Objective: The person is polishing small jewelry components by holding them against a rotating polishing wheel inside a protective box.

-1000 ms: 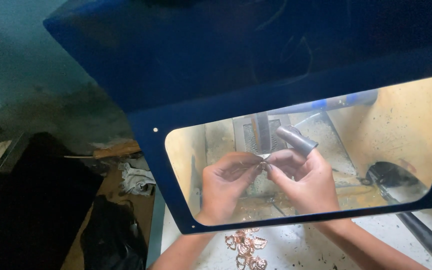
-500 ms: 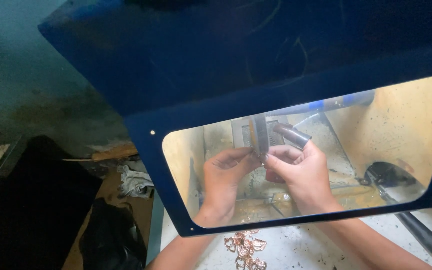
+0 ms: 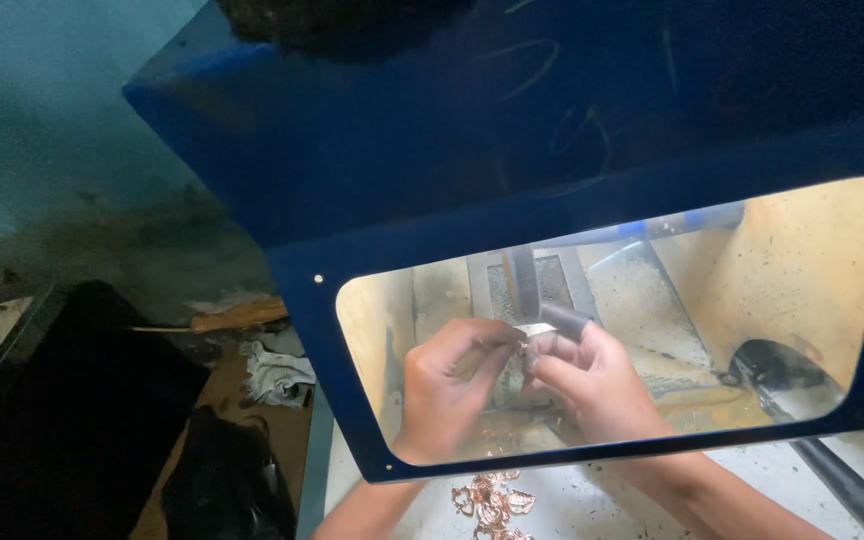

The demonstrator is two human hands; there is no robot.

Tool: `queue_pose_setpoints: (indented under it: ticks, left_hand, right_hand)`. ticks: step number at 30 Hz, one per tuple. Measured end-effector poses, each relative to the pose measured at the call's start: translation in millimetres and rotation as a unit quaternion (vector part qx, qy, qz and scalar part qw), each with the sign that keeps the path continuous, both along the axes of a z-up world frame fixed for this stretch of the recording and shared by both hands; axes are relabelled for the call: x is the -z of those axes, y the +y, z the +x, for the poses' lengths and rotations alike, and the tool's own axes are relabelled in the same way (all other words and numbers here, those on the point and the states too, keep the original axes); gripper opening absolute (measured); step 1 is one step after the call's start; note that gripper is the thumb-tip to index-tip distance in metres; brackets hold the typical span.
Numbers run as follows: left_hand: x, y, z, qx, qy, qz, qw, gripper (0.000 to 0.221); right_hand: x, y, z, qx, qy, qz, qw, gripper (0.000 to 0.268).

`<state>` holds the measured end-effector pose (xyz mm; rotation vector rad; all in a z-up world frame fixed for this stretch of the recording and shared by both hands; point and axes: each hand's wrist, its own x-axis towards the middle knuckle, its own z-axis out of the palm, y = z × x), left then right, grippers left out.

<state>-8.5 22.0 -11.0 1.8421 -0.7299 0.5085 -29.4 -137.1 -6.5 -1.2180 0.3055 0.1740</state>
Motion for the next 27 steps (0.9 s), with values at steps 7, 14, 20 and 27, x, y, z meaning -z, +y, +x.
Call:
queue_pose_setpoints:
  ticks: [7, 14, 20, 27]
  left_hand:
    - [-1, 2, 3, 0.024, -0.085, 0.04, 0.995, 0.013]
    - [-4, -1, 0, -0.024, -0.026, 0.017, 0.999, 0.014]
    - [14, -8, 7, -0.025, 0.221, -0.132, 0.966, 0.011]
    - [20, -9, 13, -0.009, 0.282, -0.217, 0.935, 0.022]
  right_hand:
    - [46, -13, 9, -0.081, -0.118, -0.092, 0.985, 0.017]
    - [27, -9, 5, -0.079, -0.099, -0.157, 0.979, 0.034]
    - [23, -5, 15, -0.052, -0.11, -0.115, 0.986, 0.034]
    - [22, -6, 24, -0.047, -0.129, -0.081, 0.987, 0.033]
